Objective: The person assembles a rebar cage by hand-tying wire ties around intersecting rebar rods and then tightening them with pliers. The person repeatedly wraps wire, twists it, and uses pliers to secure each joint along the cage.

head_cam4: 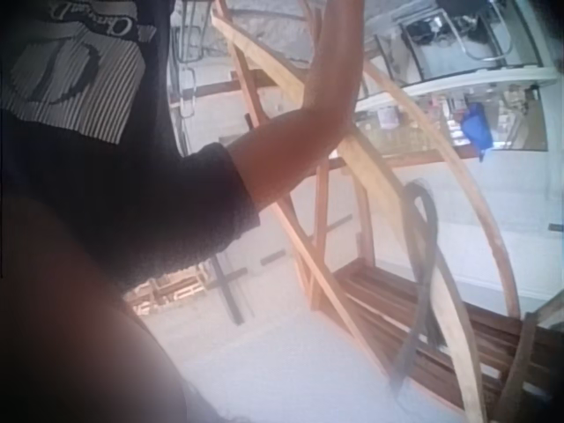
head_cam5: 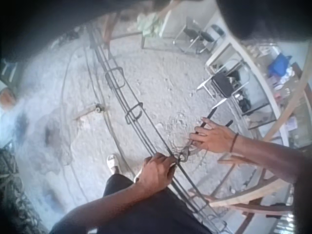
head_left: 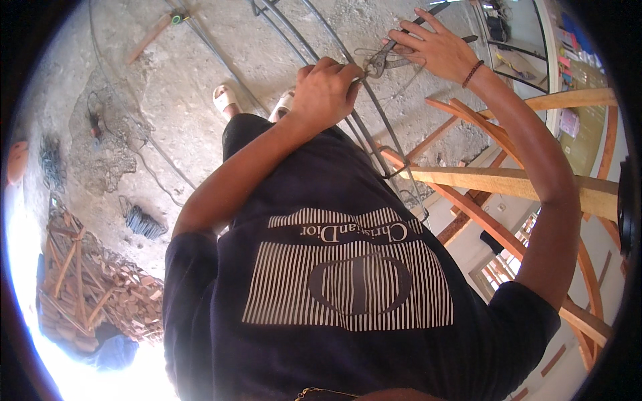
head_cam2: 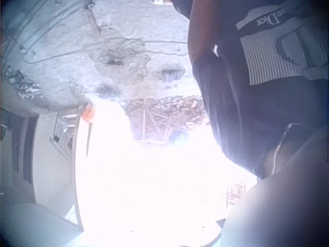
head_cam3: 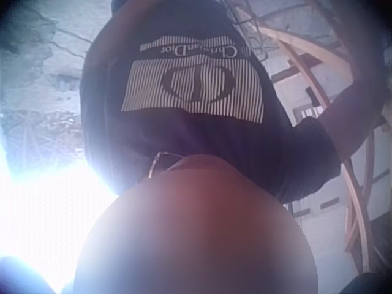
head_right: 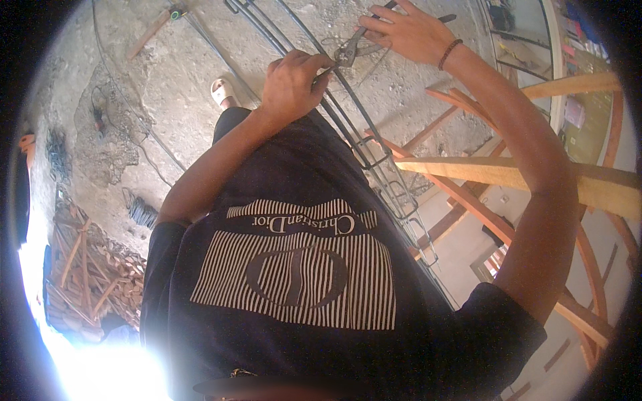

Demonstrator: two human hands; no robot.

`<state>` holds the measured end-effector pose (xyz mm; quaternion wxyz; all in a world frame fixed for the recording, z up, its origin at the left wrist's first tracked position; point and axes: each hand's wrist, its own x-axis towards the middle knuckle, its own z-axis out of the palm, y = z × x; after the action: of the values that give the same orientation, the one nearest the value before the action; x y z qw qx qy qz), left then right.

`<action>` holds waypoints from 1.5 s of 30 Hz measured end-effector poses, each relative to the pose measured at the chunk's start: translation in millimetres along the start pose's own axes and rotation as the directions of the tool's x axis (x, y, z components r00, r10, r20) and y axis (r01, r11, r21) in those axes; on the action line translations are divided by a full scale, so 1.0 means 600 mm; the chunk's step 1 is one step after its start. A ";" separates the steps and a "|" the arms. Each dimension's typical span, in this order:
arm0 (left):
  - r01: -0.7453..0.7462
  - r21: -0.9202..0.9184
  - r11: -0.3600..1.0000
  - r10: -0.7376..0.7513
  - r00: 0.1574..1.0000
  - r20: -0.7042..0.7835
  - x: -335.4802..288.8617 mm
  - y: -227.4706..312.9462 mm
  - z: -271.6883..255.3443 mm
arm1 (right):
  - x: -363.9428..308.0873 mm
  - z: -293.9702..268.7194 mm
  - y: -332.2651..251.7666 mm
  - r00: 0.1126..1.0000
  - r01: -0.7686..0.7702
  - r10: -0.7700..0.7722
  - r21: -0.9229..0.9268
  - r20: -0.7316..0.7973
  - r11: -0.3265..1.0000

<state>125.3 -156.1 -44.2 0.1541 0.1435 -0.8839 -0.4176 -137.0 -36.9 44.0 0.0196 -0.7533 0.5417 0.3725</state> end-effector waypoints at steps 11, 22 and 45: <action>-0.009 -0.005 1.000 0.009 0.999 -0.031 -0.001 0.002 0.005 | -0.001 -0.006 0.005 0.992 0.072 -0.074 -0.022 -0.100 0.997; 0.037 -0.034 0.999 -0.038 0.999 -0.029 0.000 0.011 0.019 | -0.007 -0.081 0.006 0.998 0.027 -0.042 0.273 0.052 0.962; 0.173 -0.153 0.973 -0.167 0.985 0.053 0.007 0.013 -0.008 | 0.126 -0.211 0.082 0.256 -0.723 -0.461 0.484 0.850 0.492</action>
<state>122.6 -156.1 -34.6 0.1108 0.1976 -0.8357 -0.5004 -99.4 -172.7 109.5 0.6694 -0.1767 0.5876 0.4188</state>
